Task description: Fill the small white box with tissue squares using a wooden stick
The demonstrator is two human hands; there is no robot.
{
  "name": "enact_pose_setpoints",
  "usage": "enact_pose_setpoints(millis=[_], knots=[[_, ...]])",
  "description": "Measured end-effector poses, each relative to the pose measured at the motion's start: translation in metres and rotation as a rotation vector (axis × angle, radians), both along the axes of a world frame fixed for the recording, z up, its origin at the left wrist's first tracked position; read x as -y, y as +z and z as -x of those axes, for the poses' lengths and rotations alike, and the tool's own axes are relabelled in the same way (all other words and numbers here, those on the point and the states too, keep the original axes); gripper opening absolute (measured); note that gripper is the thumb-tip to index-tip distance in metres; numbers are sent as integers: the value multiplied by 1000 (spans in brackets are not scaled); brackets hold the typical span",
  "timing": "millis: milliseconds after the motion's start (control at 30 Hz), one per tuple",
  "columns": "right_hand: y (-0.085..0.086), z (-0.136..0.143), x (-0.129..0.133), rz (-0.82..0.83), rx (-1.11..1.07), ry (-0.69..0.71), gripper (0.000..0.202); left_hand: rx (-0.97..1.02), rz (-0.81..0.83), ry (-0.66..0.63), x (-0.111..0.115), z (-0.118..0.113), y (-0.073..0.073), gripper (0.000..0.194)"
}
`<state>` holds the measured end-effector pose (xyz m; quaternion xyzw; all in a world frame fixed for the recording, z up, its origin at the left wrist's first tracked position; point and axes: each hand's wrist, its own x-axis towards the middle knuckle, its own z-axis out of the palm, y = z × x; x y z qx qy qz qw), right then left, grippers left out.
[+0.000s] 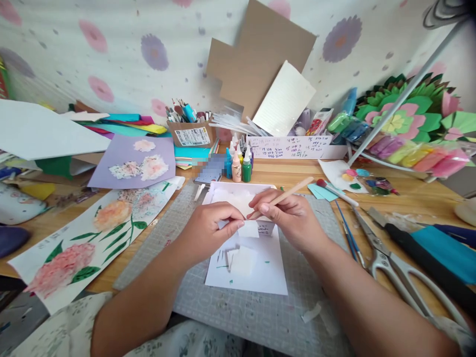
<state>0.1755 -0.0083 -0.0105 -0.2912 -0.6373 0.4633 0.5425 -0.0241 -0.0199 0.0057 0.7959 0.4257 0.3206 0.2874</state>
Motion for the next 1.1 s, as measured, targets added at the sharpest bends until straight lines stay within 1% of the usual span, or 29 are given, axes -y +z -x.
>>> enact_pose_setpoints(millis=[167,267,367,433,467,533,600,700,767,900,1033,1100], knots=[[0,-1,3,-7,-9,20,16,-4,-68,-43,2,4,0,14],[3,-1,4,-32,26,53,15,-16,-119,-46,3,5,1,14],[6,-1,5,-28,41,57,15,-23,-122,-42,5,6,1,13],[7,-1,6,-32,22,53,14,17,-75,8,7,5,1,6],[7,0,6,-36,6,51,14,65,-39,45,8,5,0,8],[6,0,7,-49,-35,50,14,177,40,97,10,3,0,19],[4,0,8,-63,-76,49,13,227,98,89,11,2,-1,20],[0,0,8,-65,-135,62,12,164,151,55,12,1,-2,10],[-2,0,8,-40,-170,72,12,137,200,41,11,0,-4,7],[-4,0,7,66,-231,105,8,120,258,11,9,0,-5,9],[-3,-2,7,111,-251,119,9,26,277,-16,8,1,-3,5],[-3,-3,6,110,-249,120,10,-38,255,-47,9,3,-1,14]])
